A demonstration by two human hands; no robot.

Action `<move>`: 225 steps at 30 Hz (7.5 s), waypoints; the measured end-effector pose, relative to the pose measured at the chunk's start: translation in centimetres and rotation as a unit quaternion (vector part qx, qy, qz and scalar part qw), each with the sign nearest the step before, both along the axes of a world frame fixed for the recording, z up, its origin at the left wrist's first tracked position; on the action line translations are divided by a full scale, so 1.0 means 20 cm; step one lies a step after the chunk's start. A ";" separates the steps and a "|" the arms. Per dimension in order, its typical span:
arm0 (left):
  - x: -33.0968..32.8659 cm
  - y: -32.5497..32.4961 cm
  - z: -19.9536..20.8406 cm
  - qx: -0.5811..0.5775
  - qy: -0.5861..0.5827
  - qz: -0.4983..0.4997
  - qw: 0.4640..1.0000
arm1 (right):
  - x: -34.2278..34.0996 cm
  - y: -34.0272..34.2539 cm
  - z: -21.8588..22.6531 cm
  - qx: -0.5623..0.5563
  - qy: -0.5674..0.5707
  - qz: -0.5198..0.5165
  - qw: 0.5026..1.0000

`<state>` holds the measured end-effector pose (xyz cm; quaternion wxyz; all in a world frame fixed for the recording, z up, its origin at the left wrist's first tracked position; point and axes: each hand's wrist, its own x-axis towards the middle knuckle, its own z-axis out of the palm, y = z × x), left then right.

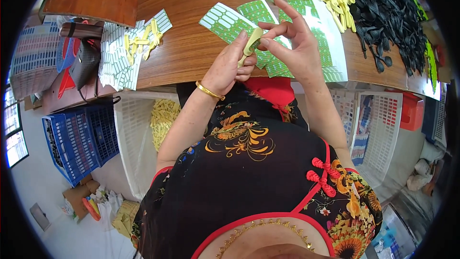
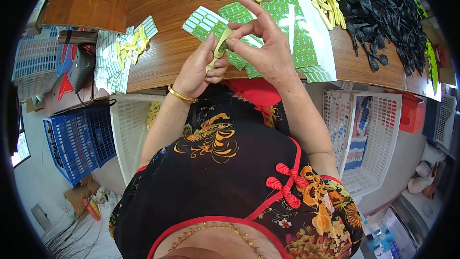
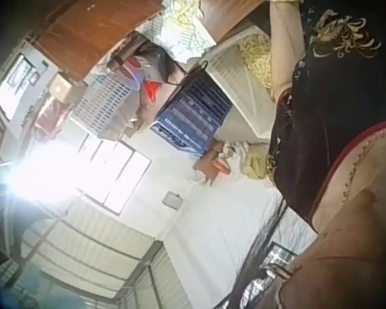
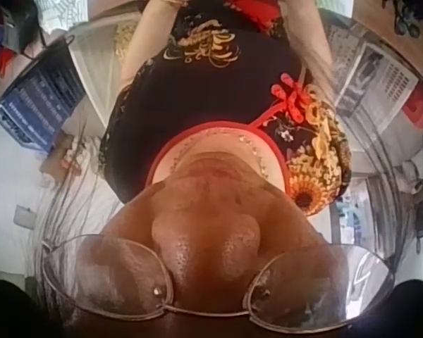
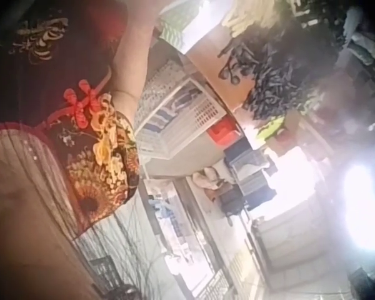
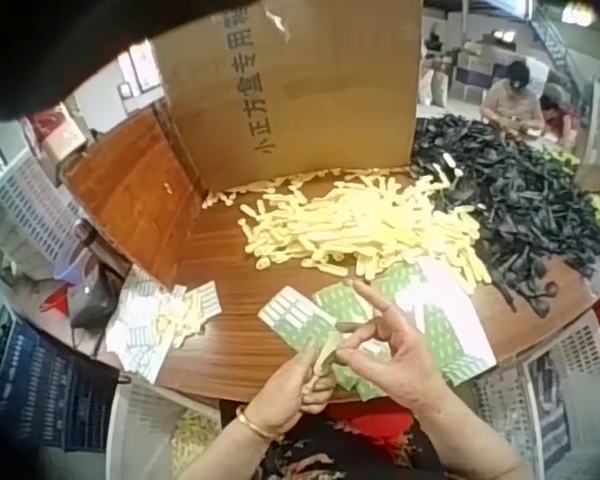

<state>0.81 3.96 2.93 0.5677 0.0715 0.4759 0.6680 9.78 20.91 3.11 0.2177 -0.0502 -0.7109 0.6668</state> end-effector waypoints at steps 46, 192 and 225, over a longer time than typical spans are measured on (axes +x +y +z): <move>-0.49 -0.41 -0.28 -0.322 0.768 0.145 0.534 | -0.07 0.05 -0.26 0.213 0.042 -0.182 0.959; -0.43 -0.08 -0.33 -0.026 0.090 0.289 0.953 | -0.01 0.01 -0.36 0.478 -0.064 0.034 0.876; -0.12 -0.03 -0.07 0.014 0.087 0.169 0.982 | -0.14 0.01 -0.05 0.501 0.154 -0.080 0.848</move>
